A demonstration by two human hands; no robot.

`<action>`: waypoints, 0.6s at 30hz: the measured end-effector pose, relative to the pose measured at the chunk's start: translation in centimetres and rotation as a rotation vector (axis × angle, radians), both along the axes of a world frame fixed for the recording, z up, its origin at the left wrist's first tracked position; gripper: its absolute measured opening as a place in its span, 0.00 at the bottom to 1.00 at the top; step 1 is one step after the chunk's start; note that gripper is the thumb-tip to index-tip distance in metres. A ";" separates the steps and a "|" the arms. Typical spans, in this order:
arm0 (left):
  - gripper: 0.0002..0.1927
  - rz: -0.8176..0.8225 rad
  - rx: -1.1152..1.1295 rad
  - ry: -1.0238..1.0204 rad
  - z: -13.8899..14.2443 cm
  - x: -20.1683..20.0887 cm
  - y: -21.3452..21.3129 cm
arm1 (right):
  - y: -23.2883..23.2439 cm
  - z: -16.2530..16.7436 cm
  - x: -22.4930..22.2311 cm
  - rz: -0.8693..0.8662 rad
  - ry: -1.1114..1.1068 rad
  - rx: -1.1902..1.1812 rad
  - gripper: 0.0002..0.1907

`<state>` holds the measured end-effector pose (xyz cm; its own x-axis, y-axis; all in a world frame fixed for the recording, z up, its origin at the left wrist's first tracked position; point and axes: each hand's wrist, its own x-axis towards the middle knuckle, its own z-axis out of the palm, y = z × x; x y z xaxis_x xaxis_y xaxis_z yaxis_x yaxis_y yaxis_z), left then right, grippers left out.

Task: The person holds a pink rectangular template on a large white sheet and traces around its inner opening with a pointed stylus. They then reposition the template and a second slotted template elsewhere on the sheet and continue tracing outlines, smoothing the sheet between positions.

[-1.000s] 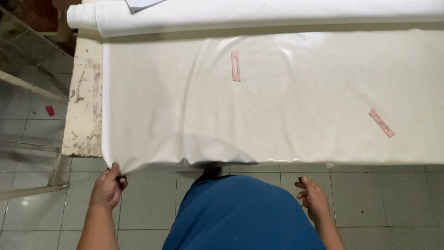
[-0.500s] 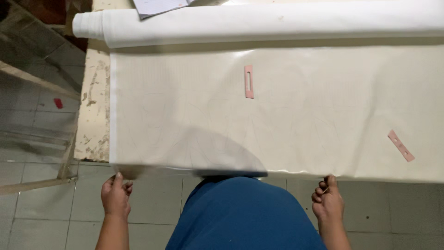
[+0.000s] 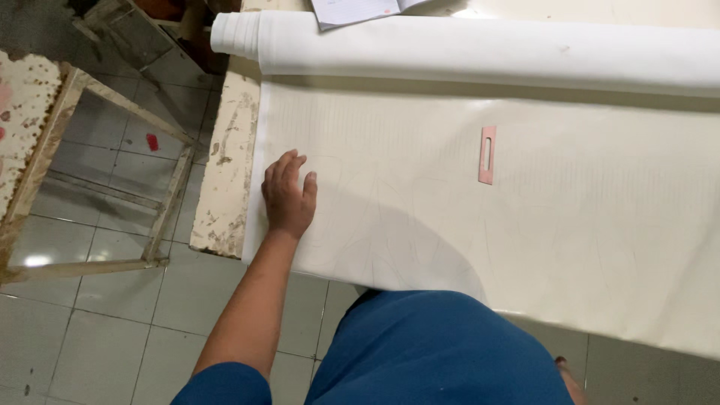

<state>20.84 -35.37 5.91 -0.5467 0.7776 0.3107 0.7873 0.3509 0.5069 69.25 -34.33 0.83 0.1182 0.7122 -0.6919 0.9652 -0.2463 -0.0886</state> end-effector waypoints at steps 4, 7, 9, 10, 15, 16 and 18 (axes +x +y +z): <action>0.22 0.029 -0.097 0.073 -0.8 -2.4 2.5 | 0.6 0.0 -1.6 -0.284 0.057 0.066 0.23; 0.24 0.091 -0.169 0.095 -1.4 -2.5 3.4 | 1.5 1.6 -2.9 -0.665 0.246 0.184 0.20; 0.24 0.087 -0.166 0.087 -1.9 -1.9 4.0 | 2.1 2.8 -3.3 -0.853 0.391 0.294 0.19; 0.24 0.058 -0.146 0.086 -2.0 -1.4 4.2 | 2.4 3.4 -3.3 -0.911 0.456 0.351 0.19; 0.24 0.002 -0.192 0.100 -2.7 0.6 5.4 | 4.3 4.0 -2.3 -0.711 0.449 0.523 0.21; 0.23 0.020 -0.217 0.100 -2.7 1.0 5.6 | 4.7 3.9 -1.9 -0.577 0.385 0.539 0.22; 0.24 0.040 -0.257 0.110 -2.6 1.6 6.0 | 5.5 3.5 -1.3 -0.304 0.214 0.526 0.27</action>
